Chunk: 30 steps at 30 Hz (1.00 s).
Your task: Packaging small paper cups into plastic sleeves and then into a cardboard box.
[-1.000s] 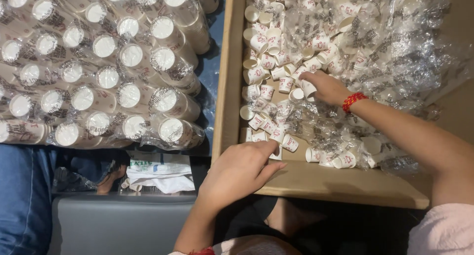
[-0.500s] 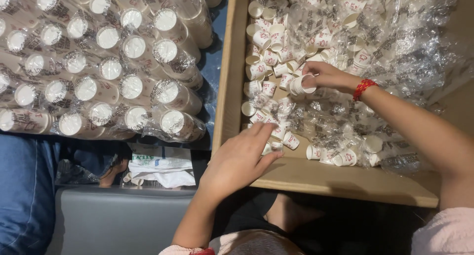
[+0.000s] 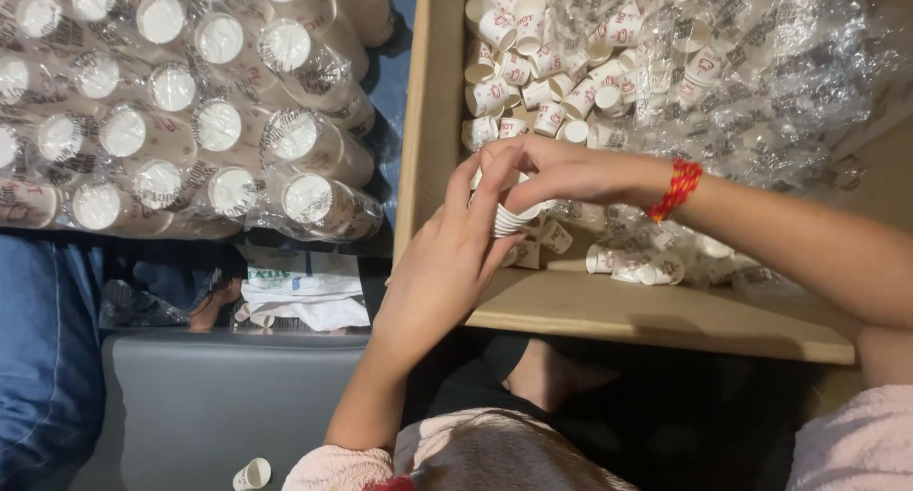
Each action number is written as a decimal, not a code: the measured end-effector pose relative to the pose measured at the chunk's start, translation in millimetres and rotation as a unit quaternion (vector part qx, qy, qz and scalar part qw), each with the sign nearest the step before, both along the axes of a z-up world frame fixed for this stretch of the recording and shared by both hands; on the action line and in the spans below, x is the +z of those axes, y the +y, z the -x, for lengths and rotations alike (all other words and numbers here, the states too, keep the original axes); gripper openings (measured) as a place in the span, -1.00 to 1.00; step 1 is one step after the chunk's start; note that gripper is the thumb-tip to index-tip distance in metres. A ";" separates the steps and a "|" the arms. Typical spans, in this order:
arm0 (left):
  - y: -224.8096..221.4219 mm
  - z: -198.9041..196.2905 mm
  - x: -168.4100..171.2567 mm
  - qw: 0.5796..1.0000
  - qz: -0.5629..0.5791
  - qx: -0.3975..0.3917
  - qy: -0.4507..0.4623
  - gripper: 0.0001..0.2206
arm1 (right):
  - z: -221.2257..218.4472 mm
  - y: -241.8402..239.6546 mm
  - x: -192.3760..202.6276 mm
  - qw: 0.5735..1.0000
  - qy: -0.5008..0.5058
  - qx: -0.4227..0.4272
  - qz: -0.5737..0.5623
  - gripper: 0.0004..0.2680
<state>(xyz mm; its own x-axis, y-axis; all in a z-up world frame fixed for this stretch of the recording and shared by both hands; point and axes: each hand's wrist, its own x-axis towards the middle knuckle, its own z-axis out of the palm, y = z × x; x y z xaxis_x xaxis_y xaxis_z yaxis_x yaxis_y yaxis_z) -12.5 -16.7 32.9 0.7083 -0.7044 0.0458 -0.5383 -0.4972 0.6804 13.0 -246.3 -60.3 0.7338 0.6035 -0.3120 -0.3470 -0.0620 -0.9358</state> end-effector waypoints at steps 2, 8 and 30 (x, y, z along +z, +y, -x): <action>1.2 1.1 -5.1 1.000 0.005 0.002 0.000 -0.45 | -16.3 -30.5 -37.0 0.999 0.032 0.024 -0.028 -0.67; 3.7 -0.1 -8.9 1.000 -0.014 -0.007 -0.001 -0.65 | -10.0 -57.0 -142.5 0.986 -0.092 0.031 0.133 -0.56; 9.9 -1.6 -20.4 0.998 -0.025 -0.063 -0.011 -0.41 | 6.2 -68.1 -10.3 0.899 -0.151 -0.131 0.389 -0.79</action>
